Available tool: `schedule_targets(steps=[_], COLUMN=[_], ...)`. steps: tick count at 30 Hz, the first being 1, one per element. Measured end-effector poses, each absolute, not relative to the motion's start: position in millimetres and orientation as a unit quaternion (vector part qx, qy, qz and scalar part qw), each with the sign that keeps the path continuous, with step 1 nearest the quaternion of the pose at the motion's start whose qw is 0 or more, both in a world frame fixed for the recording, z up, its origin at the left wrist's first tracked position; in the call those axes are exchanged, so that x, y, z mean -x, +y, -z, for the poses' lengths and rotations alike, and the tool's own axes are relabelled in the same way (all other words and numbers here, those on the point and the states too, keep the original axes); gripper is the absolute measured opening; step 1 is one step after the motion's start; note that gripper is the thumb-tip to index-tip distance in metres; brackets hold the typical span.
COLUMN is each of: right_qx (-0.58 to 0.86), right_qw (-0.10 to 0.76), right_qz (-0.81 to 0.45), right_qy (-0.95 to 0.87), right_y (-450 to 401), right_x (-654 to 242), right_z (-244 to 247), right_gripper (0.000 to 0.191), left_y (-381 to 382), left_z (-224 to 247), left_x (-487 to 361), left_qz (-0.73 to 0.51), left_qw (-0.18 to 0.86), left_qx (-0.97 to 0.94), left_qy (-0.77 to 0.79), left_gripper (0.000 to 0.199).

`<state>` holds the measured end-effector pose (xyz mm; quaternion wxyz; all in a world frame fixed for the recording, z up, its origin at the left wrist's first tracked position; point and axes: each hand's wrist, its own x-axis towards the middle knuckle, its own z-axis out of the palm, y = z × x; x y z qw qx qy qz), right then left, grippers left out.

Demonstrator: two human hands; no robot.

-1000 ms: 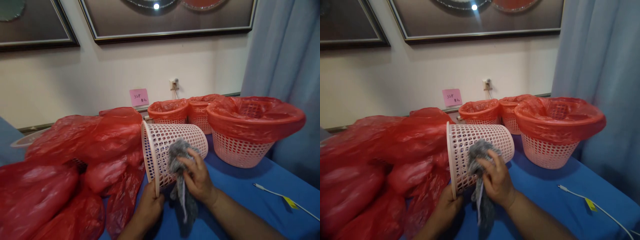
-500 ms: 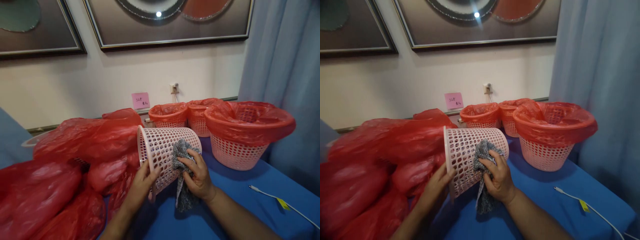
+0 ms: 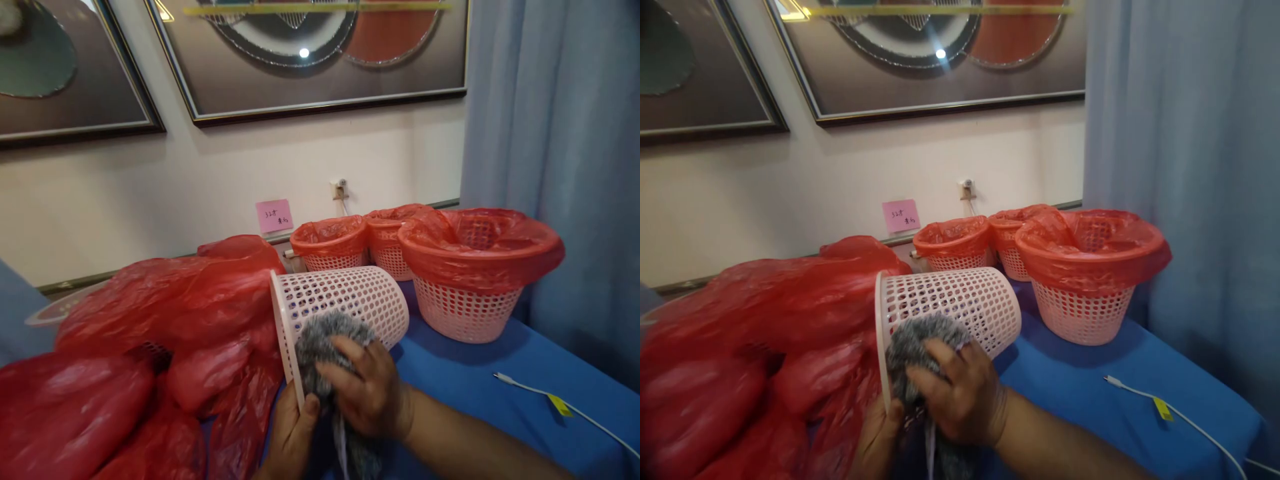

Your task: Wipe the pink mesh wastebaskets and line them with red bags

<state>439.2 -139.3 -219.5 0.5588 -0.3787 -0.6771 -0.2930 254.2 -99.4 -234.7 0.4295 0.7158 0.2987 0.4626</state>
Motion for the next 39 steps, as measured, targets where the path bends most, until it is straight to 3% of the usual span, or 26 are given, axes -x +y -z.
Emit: schedule_targets(steps=[2,7,12,18,22,26,30,33,39], right_qx=[0.467,0.576,0.479,0.356,0.441,0.586,0.605,0.571,0.341], right_qw=[0.553,0.642,0.609,0.588,0.615,0.689,0.702,0.692,0.600], right_qz=[0.261,0.181,0.213,0.198,0.180,0.063,0.042,0.069,0.174], right_qy=[-0.640,-0.472,-0.595,-0.699,-0.628,-0.421,-0.374,-0.435,-0.702], right_y=[-120.4,-89.8,-128.7,-162.6,-133.5,-87.0,-67.8,-88.4,-152.6], right_x=[-464.2,-520.8,-487.2,-440.4,-475.2,-535.5,-555.5,-526.5,-461.8], right_z=[211.2,224.1,244.1,248.2,244.3,252.3,261.3,256.9,246.2], right_gripper=[0.055,0.044,0.055,0.065,0.055,0.036,0.037,0.037,0.055], left_y=[-95.2,-97.2,-102.0,-103.9,-100.7,-103.7,-106.1,-104.9,-110.4], left_z=[238.4,243.3,247.1,242.5,241.8,237.6,235.4,232.6,217.1], left_x=[-250.0,-250.8,-254.6,-258.2,-258.5,-257.8,-258.6,-261.9,-271.9], left_qz=[-0.438,-0.374,-0.338,-0.334,-0.329,-0.321,-0.318,-0.308,-0.301], left_qw=[0.429,0.403,0.344,0.352,0.352,0.335,0.288,0.271,0.278], left_qx=[-0.741,-0.806,-0.852,-0.855,-0.855,-0.862,-0.881,-0.891,-0.899], left_qy=[0.272,0.220,0.204,0.182,0.190,0.204,0.200,0.196,0.152], left_gripper=[0.061,0.059,0.057,0.064,0.057,0.058,0.061,0.060,0.058])
